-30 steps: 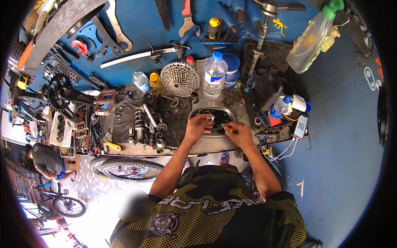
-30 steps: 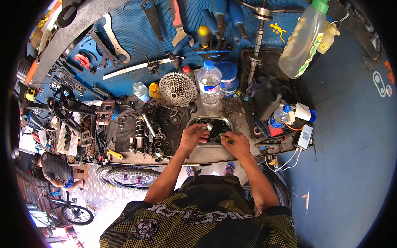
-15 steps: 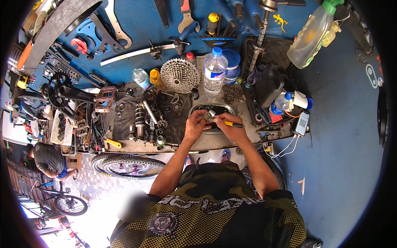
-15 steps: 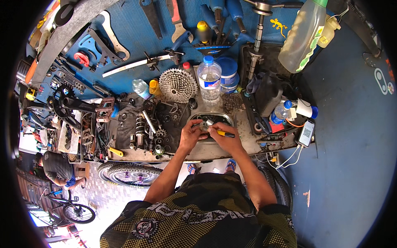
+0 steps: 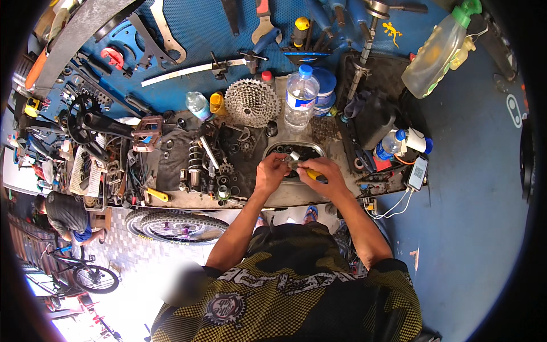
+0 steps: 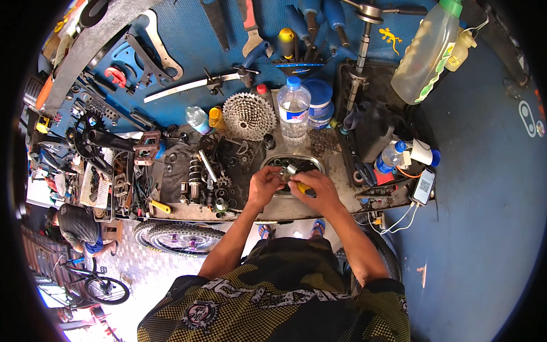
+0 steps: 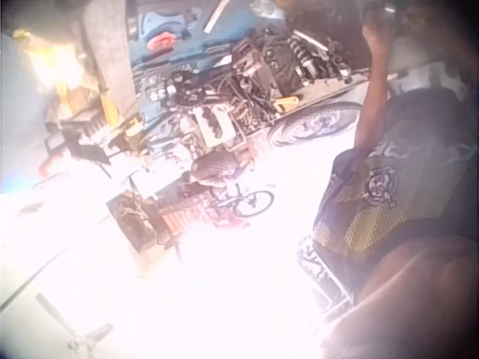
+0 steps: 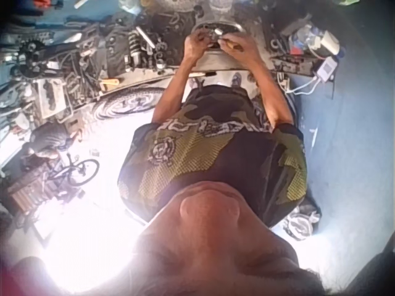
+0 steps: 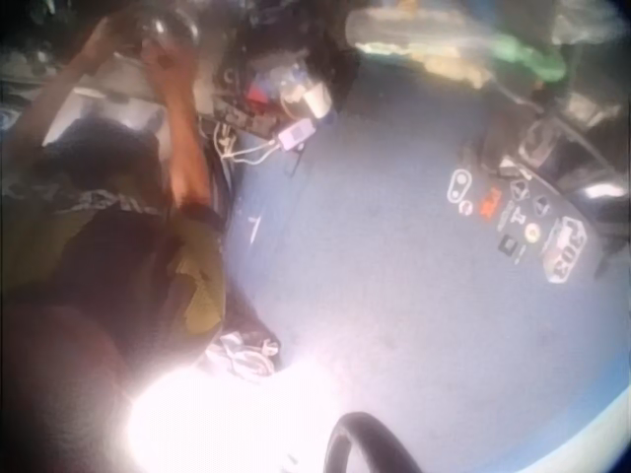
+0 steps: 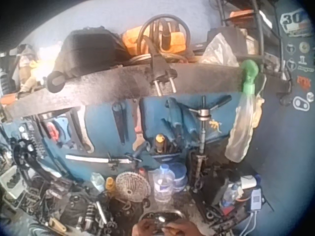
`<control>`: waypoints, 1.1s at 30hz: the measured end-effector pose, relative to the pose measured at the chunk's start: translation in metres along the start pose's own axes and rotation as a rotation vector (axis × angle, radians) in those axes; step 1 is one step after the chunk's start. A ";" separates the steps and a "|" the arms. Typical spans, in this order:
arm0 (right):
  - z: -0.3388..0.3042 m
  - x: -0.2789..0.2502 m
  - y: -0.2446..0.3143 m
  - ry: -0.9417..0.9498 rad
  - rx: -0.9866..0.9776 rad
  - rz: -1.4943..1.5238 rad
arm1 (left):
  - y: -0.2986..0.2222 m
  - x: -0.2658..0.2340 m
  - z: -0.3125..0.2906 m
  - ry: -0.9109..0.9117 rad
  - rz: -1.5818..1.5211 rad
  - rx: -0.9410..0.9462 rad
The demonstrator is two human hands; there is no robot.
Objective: The person scrubs a small cylindrical bicycle part with a toothbrush over a metal tray on a cluttered workbench. The person repeatedly dips the toothbrush into the tray and continues scrubbing the same part throughout the clip.
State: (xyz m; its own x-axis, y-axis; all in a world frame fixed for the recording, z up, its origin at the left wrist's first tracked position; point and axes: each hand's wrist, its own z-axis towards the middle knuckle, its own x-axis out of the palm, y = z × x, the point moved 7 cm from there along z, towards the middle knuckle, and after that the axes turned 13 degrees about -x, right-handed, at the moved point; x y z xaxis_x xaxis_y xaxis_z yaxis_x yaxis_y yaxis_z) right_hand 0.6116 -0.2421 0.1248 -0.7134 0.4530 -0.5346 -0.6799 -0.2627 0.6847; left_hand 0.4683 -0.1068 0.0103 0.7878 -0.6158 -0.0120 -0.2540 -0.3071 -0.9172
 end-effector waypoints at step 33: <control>-0.004 -0.011 0.004 0.001 -0.043 -0.210 | 0.001 0.013 0.005 0.039 -0.112 -0.068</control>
State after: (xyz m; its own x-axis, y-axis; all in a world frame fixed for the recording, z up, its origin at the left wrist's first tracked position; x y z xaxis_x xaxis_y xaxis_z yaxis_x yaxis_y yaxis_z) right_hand 0.6160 -0.2516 0.1307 -0.5556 0.5009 -0.6636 -0.8201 -0.1986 0.5366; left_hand 0.4810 -0.1120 0.0069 0.7913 -0.6022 0.1059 -0.2038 -0.4230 -0.8829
